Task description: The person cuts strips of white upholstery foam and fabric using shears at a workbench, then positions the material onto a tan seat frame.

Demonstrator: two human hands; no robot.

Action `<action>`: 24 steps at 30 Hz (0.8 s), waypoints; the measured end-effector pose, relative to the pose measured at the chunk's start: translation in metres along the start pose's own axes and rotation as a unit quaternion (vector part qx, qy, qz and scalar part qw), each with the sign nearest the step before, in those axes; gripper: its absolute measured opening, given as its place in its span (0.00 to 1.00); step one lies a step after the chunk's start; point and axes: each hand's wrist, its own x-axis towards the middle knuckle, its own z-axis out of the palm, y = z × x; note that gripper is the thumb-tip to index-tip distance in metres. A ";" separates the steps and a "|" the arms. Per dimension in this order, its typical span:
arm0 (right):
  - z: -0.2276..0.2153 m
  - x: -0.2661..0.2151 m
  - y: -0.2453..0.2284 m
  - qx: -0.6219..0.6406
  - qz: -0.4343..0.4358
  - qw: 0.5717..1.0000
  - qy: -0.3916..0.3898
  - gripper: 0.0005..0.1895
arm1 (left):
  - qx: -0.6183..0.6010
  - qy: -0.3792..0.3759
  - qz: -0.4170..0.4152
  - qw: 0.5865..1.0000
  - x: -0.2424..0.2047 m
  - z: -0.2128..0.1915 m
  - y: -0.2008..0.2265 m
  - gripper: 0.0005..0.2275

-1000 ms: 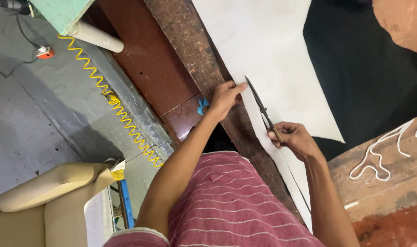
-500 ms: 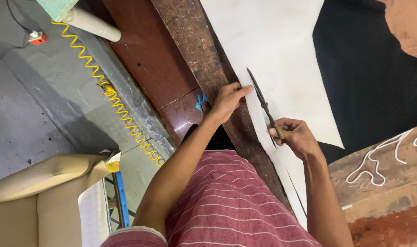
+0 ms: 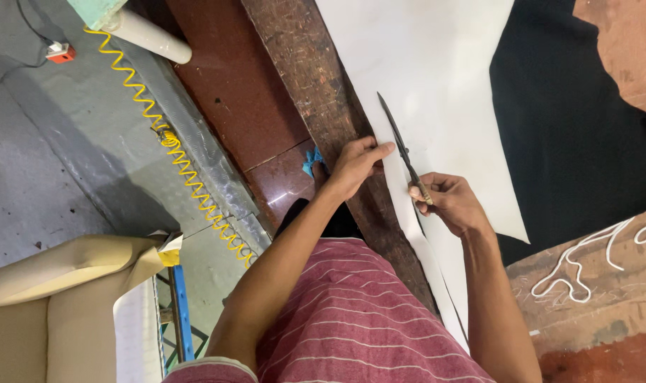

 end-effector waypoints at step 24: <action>0.018 0.019 -0.029 -0.058 0.014 0.998 0.034 0.16 | -0.028 0.046 0.033 0.998 0.034 -0.022 0.043 0.10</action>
